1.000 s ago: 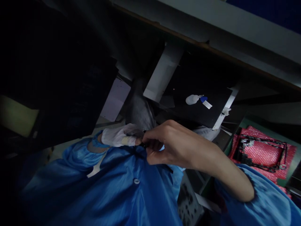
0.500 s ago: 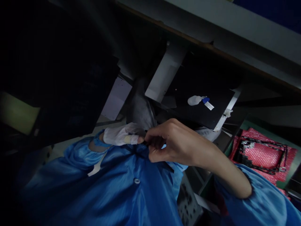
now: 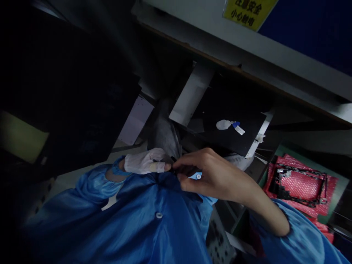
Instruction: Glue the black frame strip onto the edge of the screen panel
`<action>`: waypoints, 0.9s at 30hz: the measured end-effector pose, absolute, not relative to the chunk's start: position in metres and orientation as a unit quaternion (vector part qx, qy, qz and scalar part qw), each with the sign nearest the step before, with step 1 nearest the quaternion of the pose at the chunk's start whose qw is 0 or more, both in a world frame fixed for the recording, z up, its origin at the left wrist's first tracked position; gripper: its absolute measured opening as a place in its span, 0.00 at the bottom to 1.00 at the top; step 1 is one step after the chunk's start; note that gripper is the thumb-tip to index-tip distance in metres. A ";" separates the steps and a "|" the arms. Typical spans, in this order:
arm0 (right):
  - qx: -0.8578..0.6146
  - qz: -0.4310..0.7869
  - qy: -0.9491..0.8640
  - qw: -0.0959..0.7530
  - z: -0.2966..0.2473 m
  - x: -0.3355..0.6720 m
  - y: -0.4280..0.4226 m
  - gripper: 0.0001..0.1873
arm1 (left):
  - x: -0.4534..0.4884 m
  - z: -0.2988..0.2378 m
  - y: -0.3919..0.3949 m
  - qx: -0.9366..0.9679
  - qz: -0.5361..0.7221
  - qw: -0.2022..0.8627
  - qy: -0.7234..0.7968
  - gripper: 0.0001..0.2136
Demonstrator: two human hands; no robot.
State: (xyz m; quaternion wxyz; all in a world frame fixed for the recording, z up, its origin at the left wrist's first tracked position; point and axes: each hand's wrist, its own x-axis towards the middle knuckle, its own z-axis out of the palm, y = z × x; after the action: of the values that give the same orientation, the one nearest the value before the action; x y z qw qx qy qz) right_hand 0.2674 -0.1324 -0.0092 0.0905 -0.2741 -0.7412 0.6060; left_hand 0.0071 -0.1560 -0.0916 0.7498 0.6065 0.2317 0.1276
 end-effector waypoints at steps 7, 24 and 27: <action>-0.271 0.643 -0.711 0.088 -0.017 0.262 -0.129 0.08 | 0.006 -0.095 -0.160 0.611 0.142 0.743 0.235 0.27; -0.274 0.605 -0.740 0.102 -0.021 0.257 -0.134 0.10 | 0.006 -0.096 -0.160 0.598 0.138 0.749 0.250 0.30; -0.268 0.607 -0.740 0.109 -0.022 0.257 -0.133 0.09 | 0.006 -0.095 -0.161 0.597 0.152 0.747 0.252 0.29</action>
State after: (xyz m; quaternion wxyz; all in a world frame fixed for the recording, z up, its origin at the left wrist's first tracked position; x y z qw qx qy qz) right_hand 0.2568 -0.1325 -0.0221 0.1088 -0.2677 -0.7402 0.6072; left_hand 0.0063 -0.1608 -0.0950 0.7465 0.5966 0.2522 0.1525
